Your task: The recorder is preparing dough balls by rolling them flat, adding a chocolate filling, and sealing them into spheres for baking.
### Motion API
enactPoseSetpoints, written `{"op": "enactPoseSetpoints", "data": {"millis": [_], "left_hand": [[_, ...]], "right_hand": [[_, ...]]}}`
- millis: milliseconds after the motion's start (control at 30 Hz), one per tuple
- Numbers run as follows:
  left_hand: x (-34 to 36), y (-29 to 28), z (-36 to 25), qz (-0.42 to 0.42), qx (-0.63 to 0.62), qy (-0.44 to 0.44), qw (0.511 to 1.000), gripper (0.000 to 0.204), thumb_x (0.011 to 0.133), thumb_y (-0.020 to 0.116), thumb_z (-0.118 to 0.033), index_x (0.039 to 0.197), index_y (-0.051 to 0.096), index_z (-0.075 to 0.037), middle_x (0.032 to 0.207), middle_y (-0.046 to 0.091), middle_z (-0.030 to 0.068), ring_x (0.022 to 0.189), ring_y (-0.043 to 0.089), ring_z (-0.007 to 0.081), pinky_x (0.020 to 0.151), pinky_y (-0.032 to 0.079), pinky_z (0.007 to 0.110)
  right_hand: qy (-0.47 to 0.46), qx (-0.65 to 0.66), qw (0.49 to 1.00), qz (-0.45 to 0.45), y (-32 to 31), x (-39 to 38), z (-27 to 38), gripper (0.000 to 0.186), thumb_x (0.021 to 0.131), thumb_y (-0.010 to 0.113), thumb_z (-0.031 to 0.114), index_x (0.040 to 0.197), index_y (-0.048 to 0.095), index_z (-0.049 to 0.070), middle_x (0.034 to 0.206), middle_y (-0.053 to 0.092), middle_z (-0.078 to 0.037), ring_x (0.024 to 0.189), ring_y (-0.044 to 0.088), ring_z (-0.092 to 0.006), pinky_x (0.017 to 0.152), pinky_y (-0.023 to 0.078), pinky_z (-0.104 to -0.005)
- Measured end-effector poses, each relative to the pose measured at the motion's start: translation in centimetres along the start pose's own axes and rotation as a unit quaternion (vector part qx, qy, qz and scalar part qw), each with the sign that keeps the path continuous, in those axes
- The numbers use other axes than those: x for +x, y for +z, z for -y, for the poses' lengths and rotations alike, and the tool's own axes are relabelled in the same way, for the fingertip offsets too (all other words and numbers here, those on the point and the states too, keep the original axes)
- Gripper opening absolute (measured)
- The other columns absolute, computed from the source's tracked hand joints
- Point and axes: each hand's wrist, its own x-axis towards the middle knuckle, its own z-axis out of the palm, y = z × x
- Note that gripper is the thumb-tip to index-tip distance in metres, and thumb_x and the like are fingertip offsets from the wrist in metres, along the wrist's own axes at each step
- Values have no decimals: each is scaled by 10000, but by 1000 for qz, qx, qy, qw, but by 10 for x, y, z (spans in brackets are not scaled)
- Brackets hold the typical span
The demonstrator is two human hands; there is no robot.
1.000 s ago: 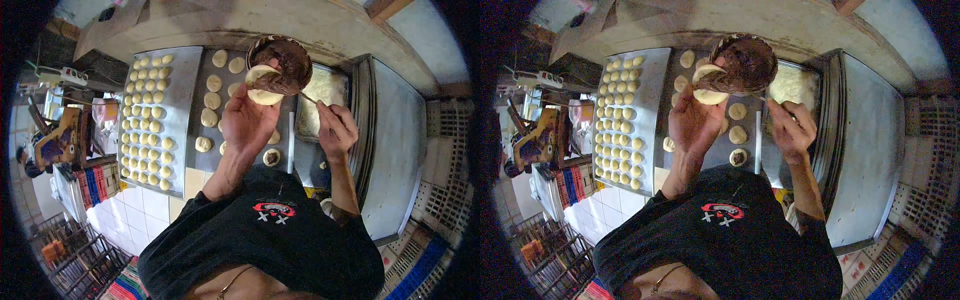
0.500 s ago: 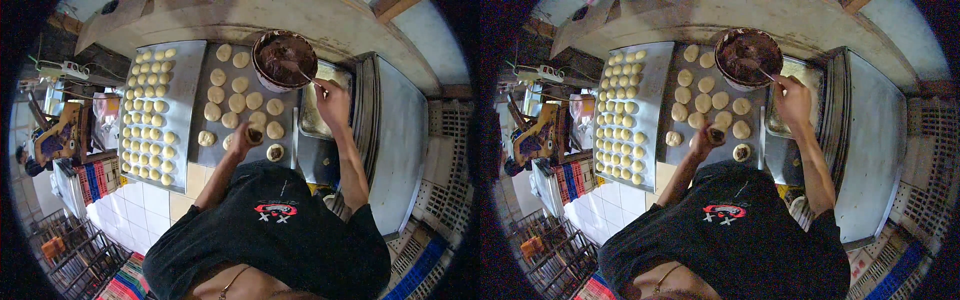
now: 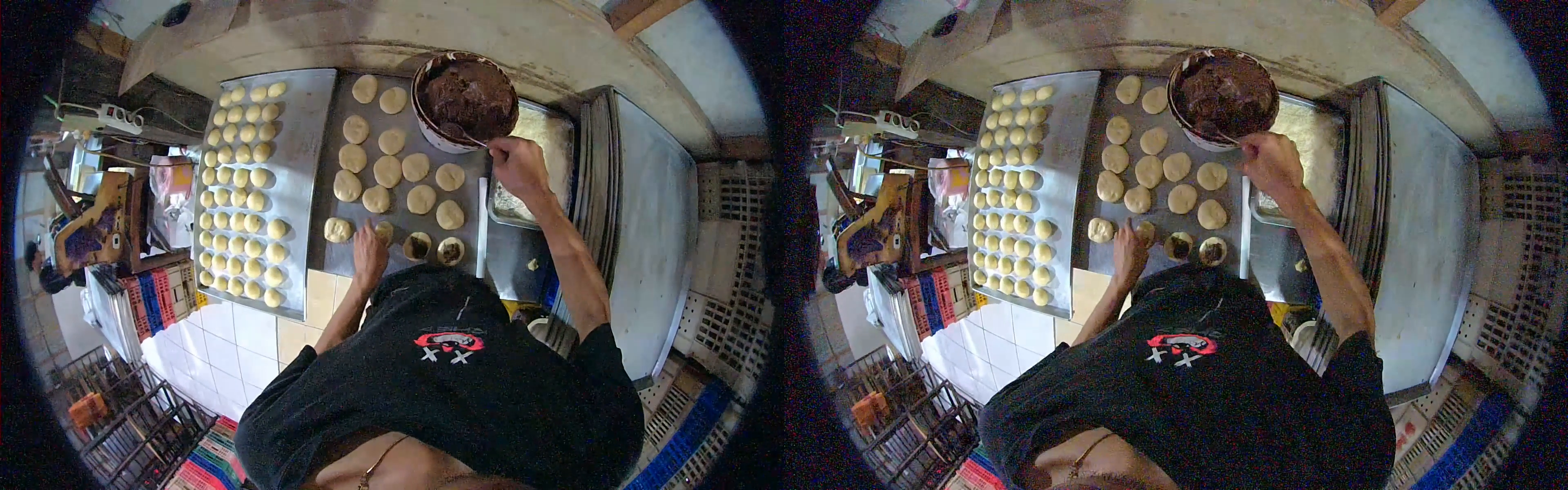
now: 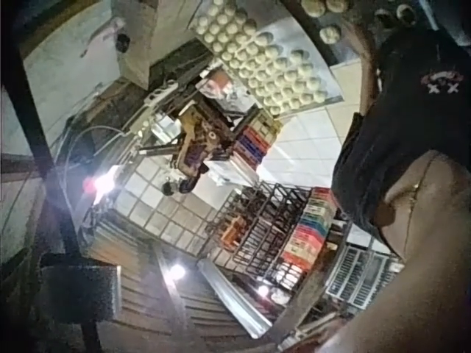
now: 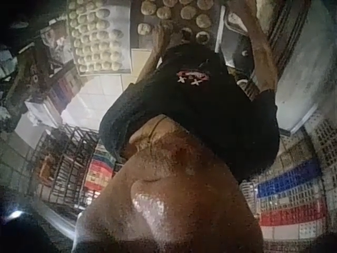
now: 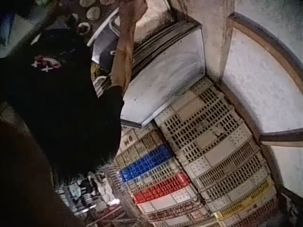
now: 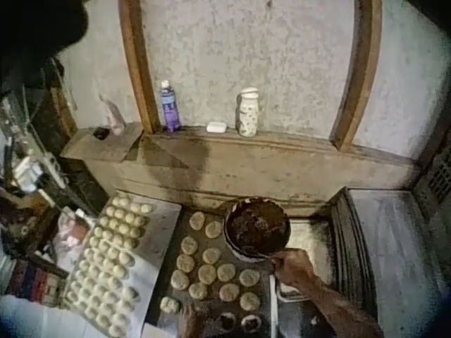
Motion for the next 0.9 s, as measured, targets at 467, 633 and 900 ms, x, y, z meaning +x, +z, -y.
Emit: {"op": "enactPoseSetpoints", "data": {"millis": [467, 633, 900], "left_hand": [[36, -122, -155, 52, -812, -146, 563, 477, 922, 523, -273, 1283, 484, 36, 1276, 556, 184, 1155, 558, 293, 942, 485, 393], [36, -181, -216, 137, -924, -82, 347, 511, 991, 319, -296, 1374, 393, 33, 1435, 407, 221, 1356, 367, 334, 1142, 268, 477], [39, -176, -187, 56, -993, -22, 103, 485, 974, 329, -158, 1414, 322, 44, 1487, 319, 231, 1394, 292, 350, 1170, 193, 510]], "right_hand": [[-47, 344, 928, -133, -35, -70, 89, 130, 838, 673, 25, 959, 714, -2, 846, 679, -77, 712, 603, -131, 652, 490, -262], [-182, 231, 929, -226, -25, -87, 97, 181, 789, 698, -18, 959, 733, 31, 825, 646, -110, 703, 623, -208, 631, 499, -281], [-162, 238, 943, -169, -26, -100, 78, 210, 758, 696, -84, 945, 727, 7, 819, 647, -96, 725, 625, -187, 642, 495, -268]]}}
